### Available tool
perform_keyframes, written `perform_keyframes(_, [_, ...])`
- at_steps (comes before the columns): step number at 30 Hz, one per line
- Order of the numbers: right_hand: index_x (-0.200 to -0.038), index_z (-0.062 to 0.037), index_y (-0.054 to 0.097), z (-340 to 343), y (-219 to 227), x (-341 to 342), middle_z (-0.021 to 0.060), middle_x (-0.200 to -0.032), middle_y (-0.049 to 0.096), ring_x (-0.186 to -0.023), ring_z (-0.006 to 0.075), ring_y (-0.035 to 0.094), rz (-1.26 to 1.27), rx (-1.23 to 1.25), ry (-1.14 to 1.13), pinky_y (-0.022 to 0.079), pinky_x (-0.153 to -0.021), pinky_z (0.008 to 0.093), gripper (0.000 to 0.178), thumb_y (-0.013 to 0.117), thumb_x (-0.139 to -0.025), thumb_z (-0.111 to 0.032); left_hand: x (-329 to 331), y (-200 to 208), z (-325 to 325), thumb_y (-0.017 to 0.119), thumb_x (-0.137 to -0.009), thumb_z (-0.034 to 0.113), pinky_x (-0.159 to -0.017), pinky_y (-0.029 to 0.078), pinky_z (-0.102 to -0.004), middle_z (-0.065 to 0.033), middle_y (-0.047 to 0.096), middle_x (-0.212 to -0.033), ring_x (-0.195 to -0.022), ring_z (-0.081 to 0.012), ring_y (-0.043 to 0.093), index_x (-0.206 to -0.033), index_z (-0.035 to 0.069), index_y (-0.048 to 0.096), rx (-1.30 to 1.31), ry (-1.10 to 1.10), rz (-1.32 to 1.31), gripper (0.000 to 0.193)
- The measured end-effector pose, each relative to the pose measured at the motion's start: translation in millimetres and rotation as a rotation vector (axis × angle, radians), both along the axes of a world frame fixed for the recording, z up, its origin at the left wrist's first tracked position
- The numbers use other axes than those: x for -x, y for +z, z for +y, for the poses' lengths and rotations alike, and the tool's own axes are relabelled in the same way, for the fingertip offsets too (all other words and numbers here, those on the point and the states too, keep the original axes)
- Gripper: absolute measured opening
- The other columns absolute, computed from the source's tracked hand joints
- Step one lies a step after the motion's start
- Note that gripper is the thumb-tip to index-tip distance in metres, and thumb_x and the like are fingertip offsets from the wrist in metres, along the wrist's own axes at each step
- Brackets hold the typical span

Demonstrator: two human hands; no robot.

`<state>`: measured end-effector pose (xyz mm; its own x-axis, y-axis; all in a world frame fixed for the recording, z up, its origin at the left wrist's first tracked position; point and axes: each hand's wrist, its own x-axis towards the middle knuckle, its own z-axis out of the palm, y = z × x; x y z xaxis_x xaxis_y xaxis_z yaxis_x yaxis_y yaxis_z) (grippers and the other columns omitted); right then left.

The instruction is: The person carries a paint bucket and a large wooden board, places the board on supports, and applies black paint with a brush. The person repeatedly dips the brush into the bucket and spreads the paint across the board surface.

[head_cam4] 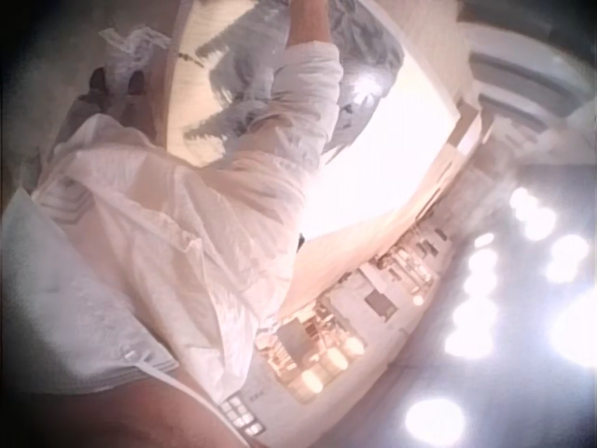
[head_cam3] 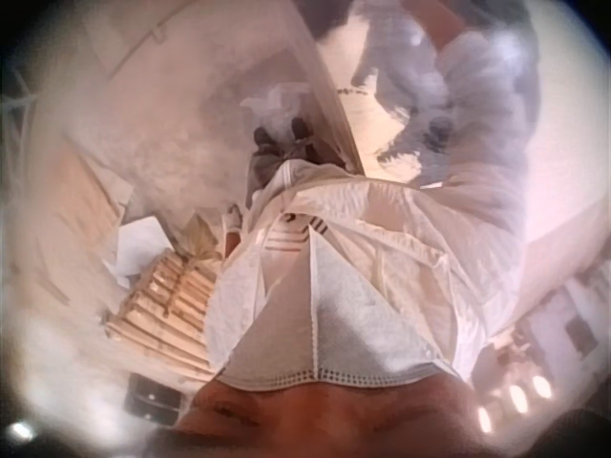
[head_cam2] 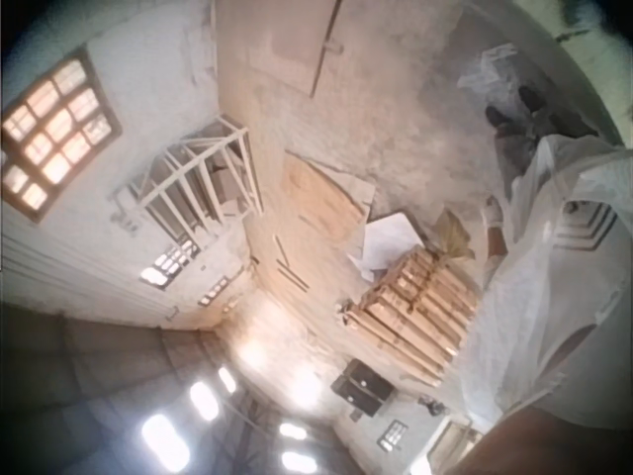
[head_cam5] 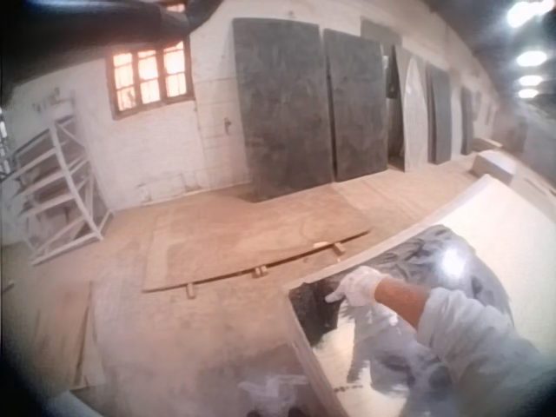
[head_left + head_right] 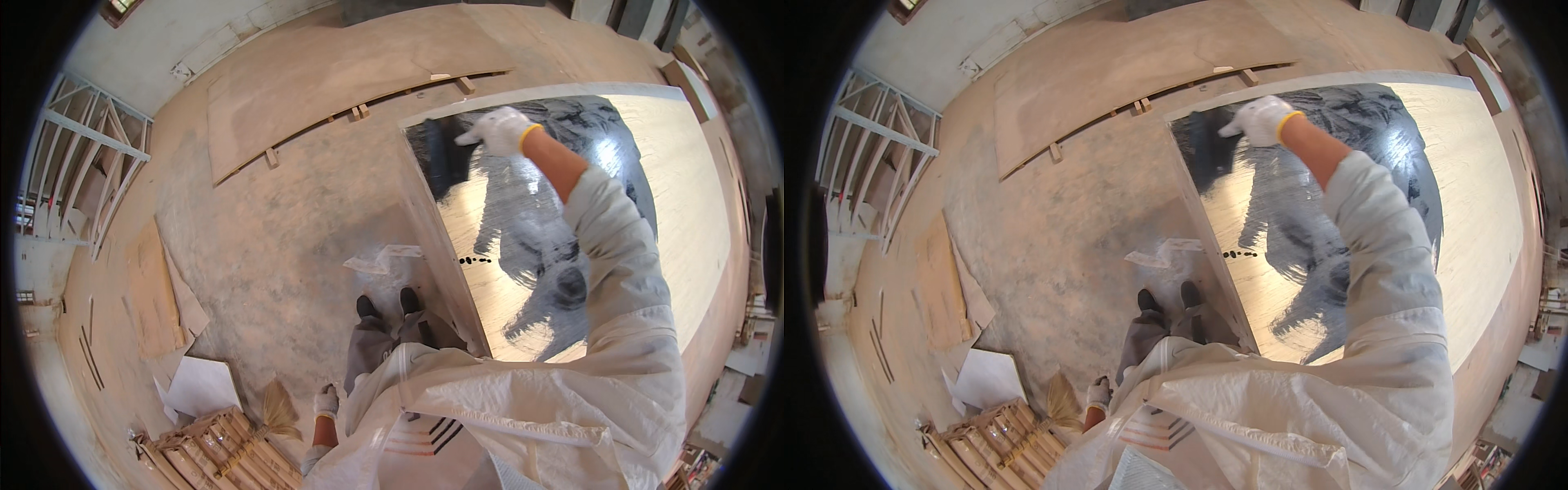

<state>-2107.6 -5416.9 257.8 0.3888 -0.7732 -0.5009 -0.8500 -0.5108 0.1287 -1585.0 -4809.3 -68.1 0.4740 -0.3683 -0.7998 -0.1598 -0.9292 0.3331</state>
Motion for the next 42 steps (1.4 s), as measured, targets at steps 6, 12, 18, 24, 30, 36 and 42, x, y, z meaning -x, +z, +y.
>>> perform_keyframes(6, [-0.144, -0.0465, 0.063, -20.5, -1.5, -14.6, 0.0089, -0.139, 0.07, -0.124, 0.0318, 0.068, 0.004, -0.007, 0.1, 0.056, -0.101, 0.0411, 0.064, 0.056, -0.095, -0.006, -9.2, 4.6, -37.2, 0.062, -0.102, 0.026, -0.069, 0.054, -0.0313, -0.0084, 0.075, -0.092, -0.075, -0.0142, 0.066, -0.132, 0.003, 0.071, 0.116, -0.035, -0.013, 0.039])
perform_keyframes(12, [-0.143, -0.0441, 0.065, -22.6, -8.7, -17.3, 0.009, -0.13, 0.074, -0.113, 0.0315, 0.072, -0.065, 0.071, 0.167, 0.058, -0.096, 0.0425, 0.057, 0.061, -0.096, -0.011, -4.5, 10.4, -59.5, 0.062, -0.104, 0.023, -0.066, 0.053, -0.03, -0.0066, 0.074, -0.097, -0.075, -0.0136, 0.066, -0.135, 0.004, 0.07, 0.19, -0.044, -0.01, 0.038])
perform_keyframes(18, [-0.147, -0.0419, 0.062, 27.8, -2.9, 14.9, 0.014, -0.12, 0.076, -0.11, 0.0338, 0.073, 0.001, -0.019, 0.115, 0.058, -0.096, 0.0431, 0.066, 0.062, -0.09, -0.007, 10.2, -13.6, -38.6, 0.064, -0.103, 0.024, -0.057, 0.051, -0.0294, -0.006, 0.074, -0.092, -0.067, -0.0138, 0.065, -0.134, 0.007, 0.071, 0.179, 0.017, 0.03, 0.036])
perform_keyframes(24, [-0.156, -0.017, 0.051, 47.1, -41.9, 63.9, 0.0237, -0.138, 0.067, -0.127, 0.0411, 0.065, -0.213, 0.077, -0.542, 0.05, -0.109, 0.0469, 0.058, 0.051, -0.097, -0.019, 3.0, -50.0, -12.9, 0.064, -0.102, 0.022, -0.058, 0.052, -0.031, -0.0082, 0.076, -0.096, -0.068, -0.0147, 0.066, -0.133, 0.004, 0.071, 0.074, -0.136, -0.02, 0.037])
perform_keyframes(30, [-0.147, 0.0038, 0.051, 43.8, -60.2, -30.4, 0.0343, -0.133, 0.065, -0.129, 0.0469, 0.062, -0.382, 0.063, -0.598, 0.048, -0.111, 0.0522, 0.05, 0.037, -0.104, -0.018, 1.1, -35.1, -45.0, 0.062, -0.103, 0.026, -0.06, 0.052, -0.0313, -0.0068, 0.075, -0.089, -0.068, -0.0148, 0.066, -0.134, 0.005, 0.071, 0.128, -0.179, -0.029, 0.038])
perform_keyframes(36, [-0.136, 0.0023, 0.06, 27.8, -59.6, -62.2, 0.0294, -0.132, 0.068, -0.127, 0.0447, 0.064, -0.374, 0.106, -0.575, 0.051, -0.107, 0.0525, 0.044, 0.041, -0.102, -0.018, -3.0, -3.4, -98.6, 0.062, -0.101, 0.028, -0.07, 0.055, -0.0324, -0.009, 0.076, -0.091, -0.074, -0.014, 0.067, -0.132, 0.005, 0.072, 0.159, -0.117, -0.018, 0.04])
perform_keyframes(42, [-0.141, -0.0015, 0.06, 31.7, -48.7, -56.3, 0.0265, -0.133, 0.068, -0.127, 0.0421, 0.064, -0.309, 0.104, -0.51, 0.051, -0.107, 0.051, 0.045, 0.044, -0.101, -0.016, -12.2, -13.9, -95.8, 0.062, -0.1, 0.027, -0.069, 0.054, -0.0308, -0.0076, 0.075, -0.091, -0.072, -0.0134, 0.065, -0.13, 0.002, 0.072, 0.216, -0.053, 0.065, 0.04])
